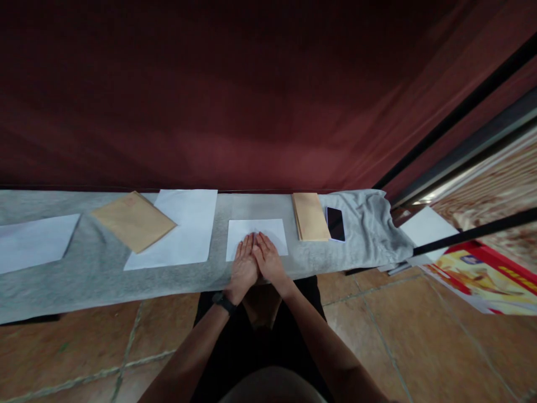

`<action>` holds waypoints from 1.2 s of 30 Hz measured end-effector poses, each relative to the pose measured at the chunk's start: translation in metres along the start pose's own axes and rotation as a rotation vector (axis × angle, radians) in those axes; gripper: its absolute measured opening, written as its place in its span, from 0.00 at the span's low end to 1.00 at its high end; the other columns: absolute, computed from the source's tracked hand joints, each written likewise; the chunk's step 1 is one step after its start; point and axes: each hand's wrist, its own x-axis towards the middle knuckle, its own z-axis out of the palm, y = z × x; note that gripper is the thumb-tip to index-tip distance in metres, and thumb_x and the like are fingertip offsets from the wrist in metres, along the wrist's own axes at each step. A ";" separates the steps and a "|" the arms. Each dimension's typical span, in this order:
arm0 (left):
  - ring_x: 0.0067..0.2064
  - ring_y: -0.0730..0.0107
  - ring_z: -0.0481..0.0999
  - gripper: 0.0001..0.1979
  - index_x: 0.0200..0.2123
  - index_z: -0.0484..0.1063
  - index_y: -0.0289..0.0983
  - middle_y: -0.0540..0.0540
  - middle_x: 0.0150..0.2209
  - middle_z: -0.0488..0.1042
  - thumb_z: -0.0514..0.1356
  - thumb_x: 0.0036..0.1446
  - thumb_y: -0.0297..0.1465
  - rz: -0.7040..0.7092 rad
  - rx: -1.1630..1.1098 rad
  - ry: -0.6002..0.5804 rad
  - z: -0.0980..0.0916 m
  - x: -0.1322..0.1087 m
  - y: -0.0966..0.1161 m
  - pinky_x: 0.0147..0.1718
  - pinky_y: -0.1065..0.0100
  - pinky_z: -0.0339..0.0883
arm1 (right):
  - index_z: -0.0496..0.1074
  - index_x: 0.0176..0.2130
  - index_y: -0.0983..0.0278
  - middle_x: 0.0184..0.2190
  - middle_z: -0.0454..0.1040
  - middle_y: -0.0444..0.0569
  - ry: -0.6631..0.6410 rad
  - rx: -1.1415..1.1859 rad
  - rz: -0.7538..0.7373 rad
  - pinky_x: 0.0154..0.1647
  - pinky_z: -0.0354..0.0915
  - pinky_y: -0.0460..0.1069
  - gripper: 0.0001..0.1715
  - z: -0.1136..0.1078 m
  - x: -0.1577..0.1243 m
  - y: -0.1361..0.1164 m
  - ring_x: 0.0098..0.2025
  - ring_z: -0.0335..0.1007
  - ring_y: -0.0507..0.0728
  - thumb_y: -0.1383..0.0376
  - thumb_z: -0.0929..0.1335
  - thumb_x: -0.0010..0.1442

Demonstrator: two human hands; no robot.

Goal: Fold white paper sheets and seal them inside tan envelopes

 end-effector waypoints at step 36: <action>0.75 0.53 0.49 0.31 0.72 0.53 0.32 0.36 0.73 0.55 0.46 0.70 0.36 -0.109 0.002 0.114 -0.015 0.009 -0.016 0.72 0.45 0.46 | 0.53 0.72 0.72 0.70 0.60 0.67 0.096 -0.288 0.116 0.71 0.53 0.66 0.38 -0.017 -0.036 0.046 0.73 0.53 0.68 0.53 0.60 0.74</action>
